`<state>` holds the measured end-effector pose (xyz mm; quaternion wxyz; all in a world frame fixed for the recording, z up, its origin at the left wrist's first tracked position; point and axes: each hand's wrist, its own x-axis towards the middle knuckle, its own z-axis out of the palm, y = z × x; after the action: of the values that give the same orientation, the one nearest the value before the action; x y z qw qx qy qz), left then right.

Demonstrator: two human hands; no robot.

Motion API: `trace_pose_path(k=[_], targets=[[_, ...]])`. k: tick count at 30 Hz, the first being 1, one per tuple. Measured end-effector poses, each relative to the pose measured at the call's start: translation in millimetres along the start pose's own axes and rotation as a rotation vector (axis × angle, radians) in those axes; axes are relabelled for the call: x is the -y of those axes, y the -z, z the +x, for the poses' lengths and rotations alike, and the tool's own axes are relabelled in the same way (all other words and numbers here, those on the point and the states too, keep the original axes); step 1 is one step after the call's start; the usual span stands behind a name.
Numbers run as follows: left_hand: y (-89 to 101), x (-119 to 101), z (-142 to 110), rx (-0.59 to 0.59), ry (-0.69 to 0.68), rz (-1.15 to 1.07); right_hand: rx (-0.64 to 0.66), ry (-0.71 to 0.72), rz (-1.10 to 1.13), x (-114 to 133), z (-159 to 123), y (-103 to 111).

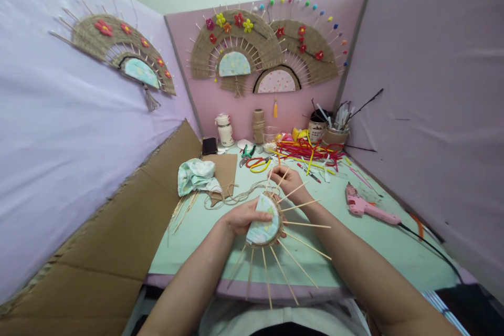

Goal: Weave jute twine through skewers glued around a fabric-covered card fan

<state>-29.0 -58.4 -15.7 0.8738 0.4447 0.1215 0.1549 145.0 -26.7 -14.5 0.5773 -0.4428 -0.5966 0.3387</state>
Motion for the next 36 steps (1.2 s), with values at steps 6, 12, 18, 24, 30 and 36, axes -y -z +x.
trace_pose_path(k=[6, 12, 18, 24, 30, 36], targets=[[5.3, 2.7, 1.7, -0.076, -0.035, -0.015, -0.034, 0.002, 0.031, -1.6, 4.3, 4.5], [5.3, 1.8, 2.7, -0.092, -0.007, -0.058, 0.046, -0.169, 0.388, 4.5, 10.7, 24.9], [4.3, -1.5, 2.2, -0.083, 0.002, -0.064, 0.1, -0.192, 0.476, 15.5, 13.3, 53.2], [7.4, -0.3, 1.0, -0.086, 0.017, -0.027, 0.095, -0.119, 0.442, 22.4, 9.1, 58.7], [6.3, 4.3, 1.5, -0.025, 0.061, 0.003, 0.123, -0.108, 0.533, 21.3, 6.5, 57.5], [1.5, 6.1, 2.2, 0.012, 0.1, 0.022, 0.039, -0.231, 0.5, 7.8, 9.6, 28.1]])
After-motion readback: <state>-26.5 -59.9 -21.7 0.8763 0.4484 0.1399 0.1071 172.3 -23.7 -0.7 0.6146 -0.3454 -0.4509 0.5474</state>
